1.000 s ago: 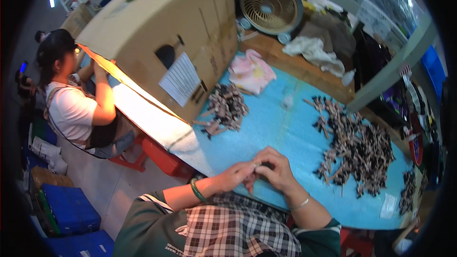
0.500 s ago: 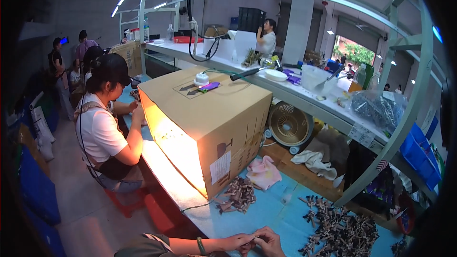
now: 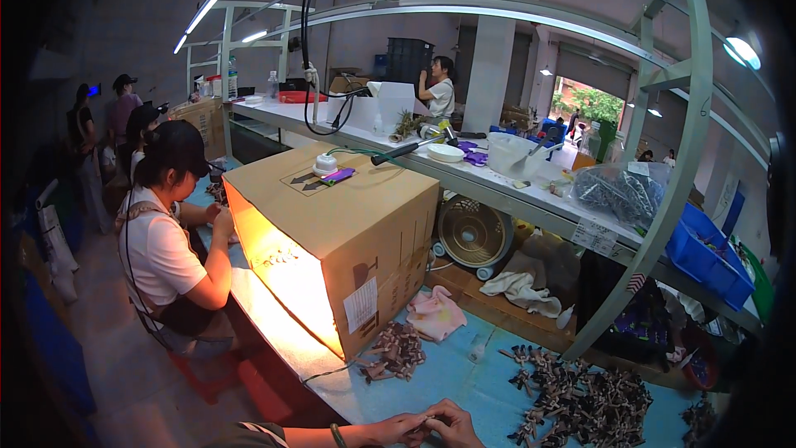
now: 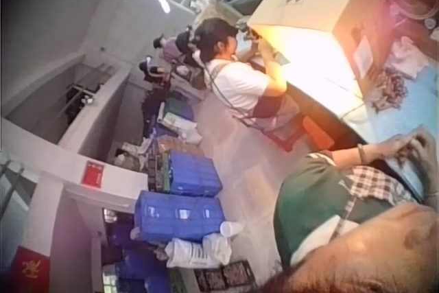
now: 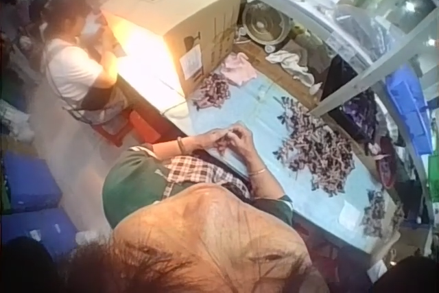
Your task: The person assembles miniature figurines by applying liquid adhesive to small components with a squeeze bottle and attaching the pieces onto the figurine bodies by hand.
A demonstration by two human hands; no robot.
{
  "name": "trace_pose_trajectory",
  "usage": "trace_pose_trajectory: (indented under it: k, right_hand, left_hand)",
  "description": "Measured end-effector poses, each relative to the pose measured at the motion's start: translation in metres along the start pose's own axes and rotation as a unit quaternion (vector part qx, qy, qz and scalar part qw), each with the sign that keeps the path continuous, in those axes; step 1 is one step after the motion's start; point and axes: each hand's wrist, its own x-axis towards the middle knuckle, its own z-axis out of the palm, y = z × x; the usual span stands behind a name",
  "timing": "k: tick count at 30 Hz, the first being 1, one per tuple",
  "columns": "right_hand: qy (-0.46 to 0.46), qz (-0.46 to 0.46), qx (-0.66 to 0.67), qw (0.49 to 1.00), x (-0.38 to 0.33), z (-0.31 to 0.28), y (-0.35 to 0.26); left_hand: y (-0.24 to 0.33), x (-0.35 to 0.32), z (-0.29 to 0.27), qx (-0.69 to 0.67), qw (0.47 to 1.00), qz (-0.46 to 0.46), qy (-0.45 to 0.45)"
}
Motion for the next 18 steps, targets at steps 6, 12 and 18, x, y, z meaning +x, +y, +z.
trace_pose_trajectory:
  k: [6,12,18]
  right_hand:
    - [0.0,-0.019,-0.011,1.0,-0.001,0.001,0.0]
    - [-0.01,-0.001,-0.004,1.0,0.002,-0.003,0.007]
    - [-0.01,0.007,0.013,1.0,0.001,-0.003,0.007]
  left_hand:
    - [-0.001,0.0,-0.004,-0.007,0.999,0.012,-0.032]
    - [0.008,-0.002,-0.002,-0.047,0.996,-0.012,-0.07]
    - [0.012,-0.003,0.001,-0.028,0.997,-0.018,-0.064]
